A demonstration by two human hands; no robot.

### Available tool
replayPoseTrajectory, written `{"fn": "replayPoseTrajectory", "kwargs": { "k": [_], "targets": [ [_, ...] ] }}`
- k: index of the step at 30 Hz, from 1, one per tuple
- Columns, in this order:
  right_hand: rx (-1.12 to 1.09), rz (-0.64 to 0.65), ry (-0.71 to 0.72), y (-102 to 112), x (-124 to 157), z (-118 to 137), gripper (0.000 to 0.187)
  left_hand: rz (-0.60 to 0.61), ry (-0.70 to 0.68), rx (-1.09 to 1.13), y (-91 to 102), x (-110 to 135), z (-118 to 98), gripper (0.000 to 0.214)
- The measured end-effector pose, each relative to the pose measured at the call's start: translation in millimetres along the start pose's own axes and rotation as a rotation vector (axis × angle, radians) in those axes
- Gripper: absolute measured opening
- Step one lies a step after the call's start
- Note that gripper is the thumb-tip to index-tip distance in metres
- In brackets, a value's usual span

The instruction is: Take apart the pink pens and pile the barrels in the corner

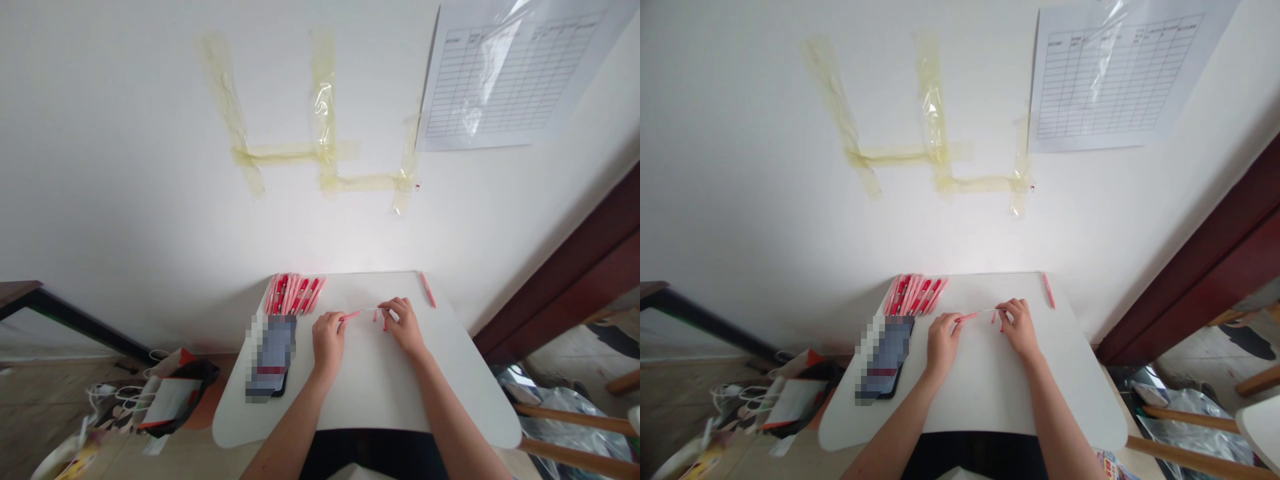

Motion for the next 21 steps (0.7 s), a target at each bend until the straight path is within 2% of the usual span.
{"fn": "replayPoseTrajectory", "kwargs": {
  "k": [14,21],
  "targets": [
    [-0.047,-0.006,-0.043,1.6,-0.6,0.7,0.021,-0.024,0.020,-0.045,2.4,-0.2,1.7,0.017],
    [-0.058,0.004,-0.027,0.2,-0.7,-1.9,0.020,-0.044,0.017,0.006,3.4,-1.1,1.5,0.017]
  ]
}}
Point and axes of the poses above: each hand's wrist, its own x-axis away from the middle knuckle, its own y-axis out of the back of the hand, z = x × y, the point moved 1 cm from there along -x, towards the middle knuckle, and after that the axes turned 2 degrees about -y, right-handed, at the moved point
